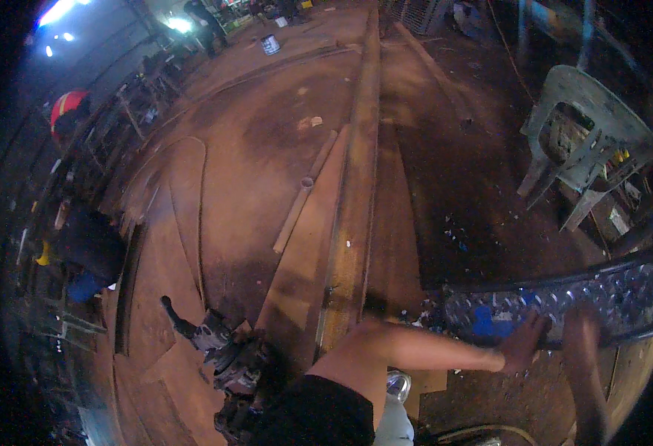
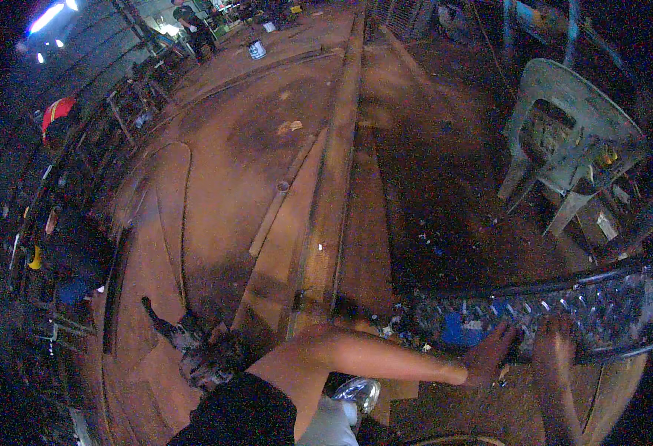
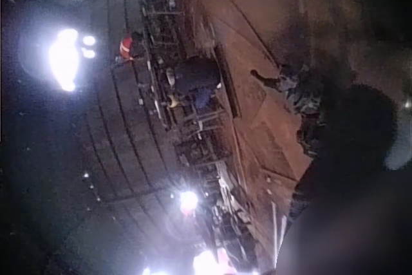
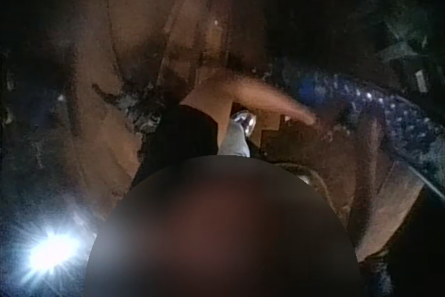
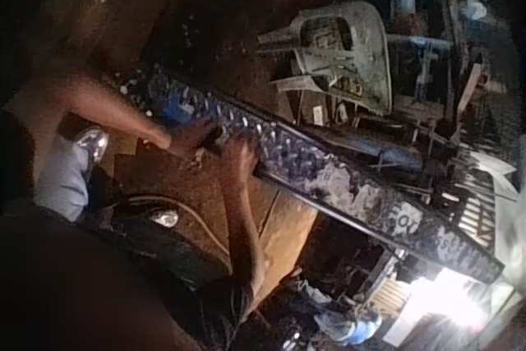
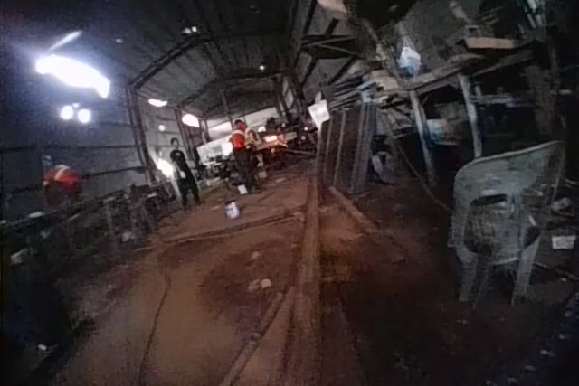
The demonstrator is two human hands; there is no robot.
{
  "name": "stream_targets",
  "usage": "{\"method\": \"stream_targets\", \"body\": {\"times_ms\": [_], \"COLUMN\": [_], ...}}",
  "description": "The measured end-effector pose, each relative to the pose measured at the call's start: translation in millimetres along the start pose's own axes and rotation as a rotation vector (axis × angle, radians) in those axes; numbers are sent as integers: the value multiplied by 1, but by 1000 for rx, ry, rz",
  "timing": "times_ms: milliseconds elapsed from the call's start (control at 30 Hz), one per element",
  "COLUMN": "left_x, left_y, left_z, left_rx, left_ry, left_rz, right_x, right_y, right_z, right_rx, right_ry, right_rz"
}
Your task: The person uses both hands to peel blue paint or coating off a curved metal frame. They repeatedly scrape and pull at the surface, removing flakes and debris from the frame.
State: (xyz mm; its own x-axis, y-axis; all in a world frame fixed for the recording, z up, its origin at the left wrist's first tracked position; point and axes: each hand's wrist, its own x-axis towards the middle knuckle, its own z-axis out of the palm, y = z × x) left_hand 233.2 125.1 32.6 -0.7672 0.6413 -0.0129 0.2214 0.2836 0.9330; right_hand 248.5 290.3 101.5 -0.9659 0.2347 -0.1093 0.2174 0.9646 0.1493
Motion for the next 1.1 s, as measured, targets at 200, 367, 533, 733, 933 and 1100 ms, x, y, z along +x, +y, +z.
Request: {"method": "stream_targets", "body": {"times_ms": [200, 367, 533, 733, 933, 1100], "left_x": [1, 2, 5, 0, 10, 27], "left_y": [-7, -11, -15, -11, -22, -37], "left_z": [2, 3, 5, 2, 12, 37], "left_rx": [-53, -44, -41, 37, 30, -182], "left_ry": [28, 55, 49, 103, 4, 39], "left_rz": [32, 116, 127, 149, 36, -58], "right_x": [3, 7, 8, 14, -5, -11], "right_y": [15, 4, -8, -26, -16, -17], "right_z": [39, 43, 48, 32, -15, -6], "right_rx": [-23, 45, -390, -346, 989, -156], "right_ry": [195, 205, 193, 62, 11, 671], "right_rz": [-96, 15, 8, 145, 59, -170]}}
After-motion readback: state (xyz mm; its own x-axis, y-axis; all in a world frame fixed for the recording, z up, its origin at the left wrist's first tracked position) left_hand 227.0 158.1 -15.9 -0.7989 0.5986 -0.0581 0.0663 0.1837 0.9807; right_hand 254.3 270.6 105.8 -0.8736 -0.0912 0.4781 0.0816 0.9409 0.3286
